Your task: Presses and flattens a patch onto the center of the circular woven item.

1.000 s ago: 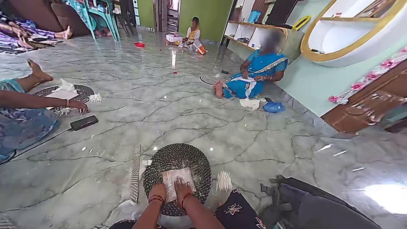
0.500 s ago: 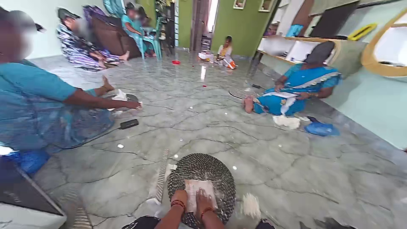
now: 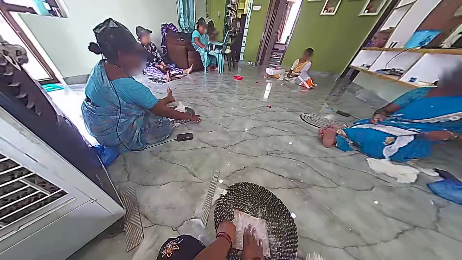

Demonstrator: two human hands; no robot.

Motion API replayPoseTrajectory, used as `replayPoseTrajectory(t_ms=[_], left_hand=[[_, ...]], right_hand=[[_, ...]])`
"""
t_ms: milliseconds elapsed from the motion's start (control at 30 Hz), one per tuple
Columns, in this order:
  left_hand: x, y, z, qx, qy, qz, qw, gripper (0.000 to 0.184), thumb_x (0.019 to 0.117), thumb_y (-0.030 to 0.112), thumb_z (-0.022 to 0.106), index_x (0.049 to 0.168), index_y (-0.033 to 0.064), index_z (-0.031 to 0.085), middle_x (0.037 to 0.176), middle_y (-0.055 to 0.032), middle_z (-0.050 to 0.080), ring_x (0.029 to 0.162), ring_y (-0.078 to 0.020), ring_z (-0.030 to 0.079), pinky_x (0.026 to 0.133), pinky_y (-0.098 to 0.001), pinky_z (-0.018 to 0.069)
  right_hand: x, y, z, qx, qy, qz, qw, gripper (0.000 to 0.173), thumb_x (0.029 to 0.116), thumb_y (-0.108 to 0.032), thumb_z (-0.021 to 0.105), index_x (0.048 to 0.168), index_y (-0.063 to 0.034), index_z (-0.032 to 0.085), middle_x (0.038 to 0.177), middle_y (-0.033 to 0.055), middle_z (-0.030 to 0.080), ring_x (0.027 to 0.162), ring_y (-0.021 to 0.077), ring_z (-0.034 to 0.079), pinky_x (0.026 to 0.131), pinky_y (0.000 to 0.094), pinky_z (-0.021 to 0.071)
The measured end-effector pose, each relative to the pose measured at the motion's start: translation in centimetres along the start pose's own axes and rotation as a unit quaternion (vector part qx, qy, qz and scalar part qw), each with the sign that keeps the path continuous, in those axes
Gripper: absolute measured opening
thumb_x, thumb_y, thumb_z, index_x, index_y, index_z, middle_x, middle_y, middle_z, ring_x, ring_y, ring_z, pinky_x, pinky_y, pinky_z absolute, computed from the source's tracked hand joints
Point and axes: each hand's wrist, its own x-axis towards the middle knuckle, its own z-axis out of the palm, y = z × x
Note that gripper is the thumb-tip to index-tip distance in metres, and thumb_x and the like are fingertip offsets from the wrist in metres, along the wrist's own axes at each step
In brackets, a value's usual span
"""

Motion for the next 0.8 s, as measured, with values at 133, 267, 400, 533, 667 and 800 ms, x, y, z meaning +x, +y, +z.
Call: replayPoseTrajectory(t_ms=[133, 267, 400, 533, 667, 800], left_hand=[[1.1, -0.2, 0.1, 0.007, 0.008, 0.005, 1.0, 0.037, 0.1003, 0.007, 0.06, 0.135, -0.0048, 0.063, 0.153, -0.0269, 0.05, 0.143, -0.045, 0.048, 0.113, -0.0619, 0.045], [0.9, 0.0, 0.3, 0.01, -0.003, -0.004, 1.0, 0.038, 0.1005, 0.007, 0.06, 0.136, -0.0076, 0.061, 0.153, -0.0285, 0.049, 0.142, -0.0456, 0.048, 0.112, -0.0617, 0.0459], [0.5, -0.1, 0.4, 0.012, -0.011, -0.008, 1.0, 0.04, 0.1009, 0.006, 0.058, 0.138, -0.0086, 0.059, 0.155, -0.0296, 0.047, 0.143, -0.0464, 0.047, 0.112, -0.062, 0.0454], [0.6, -0.1, 0.3, 0.006, -0.004, -0.006, 1.0, 0.037, 0.1018, 0.006, 0.056, 0.136, -0.0069, 0.061, 0.154, -0.0272, 0.049, 0.143, -0.0447, 0.048, 0.113, -0.0612, 0.0455], [0.9, -0.1, 0.2, -0.017, -0.005, -0.009, 1.0, 0.036, 0.1046, 0.008, 0.052, 0.136, -0.0054, 0.061, 0.153, -0.0258, 0.051, 0.143, -0.0434, 0.049, 0.114, -0.0609, 0.0442], [1.0, -0.1, 0.4, -0.003, -0.009, 0.002, 1.0, 0.037, 0.1038, 0.007, 0.053, 0.137, -0.0062, 0.06, 0.154, -0.0259, 0.049, 0.144, -0.0437, 0.047, 0.115, -0.0609, 0.0432]], right_hand=[[1.9, 1.0, -0.2, -0.011, -0.025, -0.019, 0.999, 0.086, 0.1023, -0.038, 0.061, 0.166, -0.0038, 0.013, 0.173, 0.0185, 0.011, 0.16, 0.0393, 0.013, 0.125, 0.0653, 0.014], [1.0, -0.1, 1.4, 0.023, 0.015, 0.012, 1.0, 0.067, 0.1053, -0.016, 0.054, 0.161, 0.0046, 0.023, 0.168, 0.0263, 0.024, 0.155, 0.0428, 0.027, 0.124, 0.0573, 0.0252], [2.2, -0.7, 5.4, 0.069, 0.087, 0.051, 0.992, 0.053, 0.1061, -0.013, 0.046, 0.154, 0.0086, 0.039, 0.155, 0.0296, 0.046, 0.144, 0.046, 0.045, 0.118, 0.0591, 0.0353], [0.0, -0.5, 0.2, 0.007, -0.015, 0.024, 1.0, 0.091, 0.0953, -0.024, 0.07, 0.164, 0.0017, 0.016, 0.17, 0.0254, 0.016, 0.157, 0.0442, 0.018, 0.124, 0.0632, 0.0193], [0.7, 1.2, -0.6, -0.01, -0.035, -0.003, 0.999, 0.085, 0.1002, -0.028, 0.066, 0.166, -0.0054, 0.016, 0.172, 0.0215, 0.014, 0.158, 0.0422, 0.016, 0.123, 0.064, 0.0227], [0.4, 0.4, 2.2, 0.02, 0.031, 0.017, 0.999, 0.063, 0.1062, -0.011, 0.049, 0.161, 0.0055, 0.023, 0.166, 0.0312, 0.025, 0.155, 0.046, 0.026, 0.125, 0.0591, 0.0239]])
